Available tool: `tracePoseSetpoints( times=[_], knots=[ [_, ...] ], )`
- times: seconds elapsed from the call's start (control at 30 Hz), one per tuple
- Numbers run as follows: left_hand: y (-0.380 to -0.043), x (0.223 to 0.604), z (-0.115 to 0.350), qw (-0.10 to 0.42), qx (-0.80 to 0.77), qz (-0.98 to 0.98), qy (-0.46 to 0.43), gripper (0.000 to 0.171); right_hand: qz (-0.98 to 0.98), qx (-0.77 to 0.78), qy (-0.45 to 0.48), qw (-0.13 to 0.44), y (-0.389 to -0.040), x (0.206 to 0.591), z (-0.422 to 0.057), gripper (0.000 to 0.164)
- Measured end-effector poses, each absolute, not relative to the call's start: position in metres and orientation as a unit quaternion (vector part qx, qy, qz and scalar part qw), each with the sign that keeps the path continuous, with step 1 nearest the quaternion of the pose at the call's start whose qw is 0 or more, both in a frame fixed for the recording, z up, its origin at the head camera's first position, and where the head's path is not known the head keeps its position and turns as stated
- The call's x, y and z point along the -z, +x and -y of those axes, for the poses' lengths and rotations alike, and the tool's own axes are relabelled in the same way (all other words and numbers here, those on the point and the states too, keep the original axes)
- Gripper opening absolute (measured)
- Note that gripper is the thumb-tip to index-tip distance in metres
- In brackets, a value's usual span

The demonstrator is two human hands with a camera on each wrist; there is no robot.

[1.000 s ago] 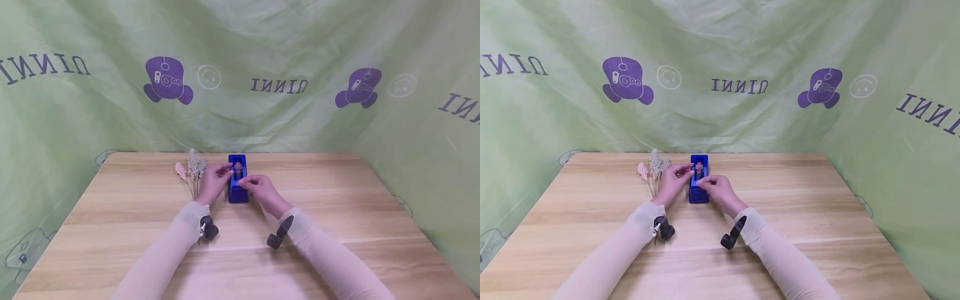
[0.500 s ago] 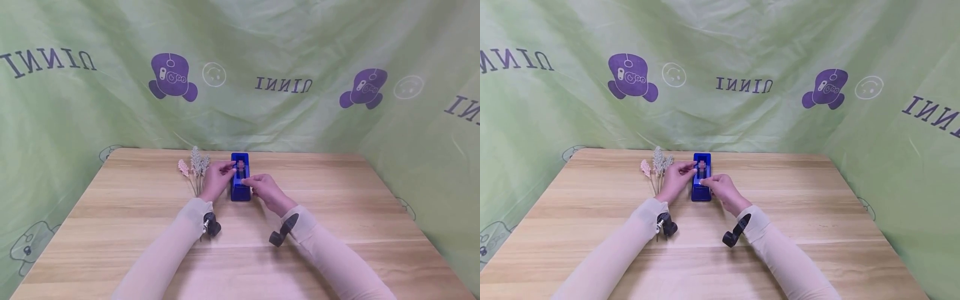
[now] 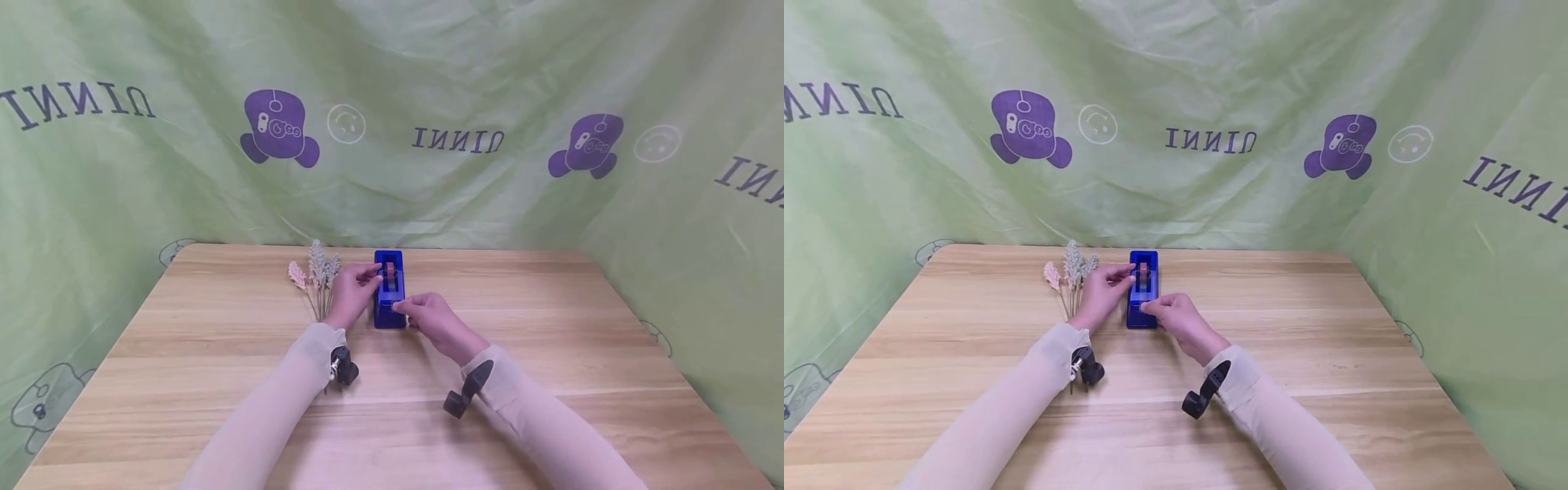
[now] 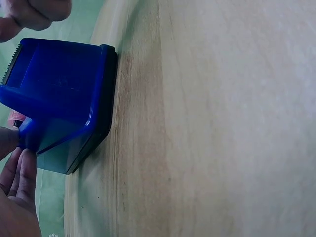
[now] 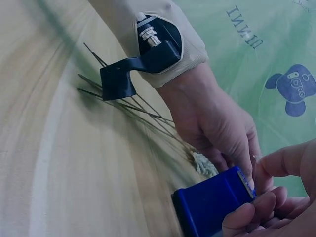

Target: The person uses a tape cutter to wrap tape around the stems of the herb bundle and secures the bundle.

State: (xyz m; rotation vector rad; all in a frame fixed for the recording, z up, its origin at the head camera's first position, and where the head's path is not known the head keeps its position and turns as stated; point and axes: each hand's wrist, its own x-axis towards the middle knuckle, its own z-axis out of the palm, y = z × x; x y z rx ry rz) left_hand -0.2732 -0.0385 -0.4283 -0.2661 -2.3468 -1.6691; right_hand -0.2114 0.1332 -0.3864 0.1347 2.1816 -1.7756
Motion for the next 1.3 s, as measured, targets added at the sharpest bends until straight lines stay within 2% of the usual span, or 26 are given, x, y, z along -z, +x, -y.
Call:
tracePoseSetpoints(
  times=[0.5,0.77,1.0,1.3],
  knots=[
    [-0.272,0.428,0.037,0.133,0.576,0.801,-0.089,0.027,-0.742,0.647,0.038,0.173,-0.193,0.393,-0.139,0.015],
    [-0.270,0.426,0.037,0.125,0.572,0.807,-0.079,0.028,-0.735,0.655,0.040,0.175,-0.182,0.396,-0.137,0.016],
    [-0.269,0.425,0.036,0.141,0.569,0.805,-0.090,0.027,-0.728,0.663,0.029,0.170,-0.168,0.394,-0.138,0.015],
    [-0.267,0.427,0.036,0.141,0.573,0.802,-0.091,0.027,-0.720,0.670,0.013,0.180,-0.152,0.390,-0.138,0.024]
  ],
)
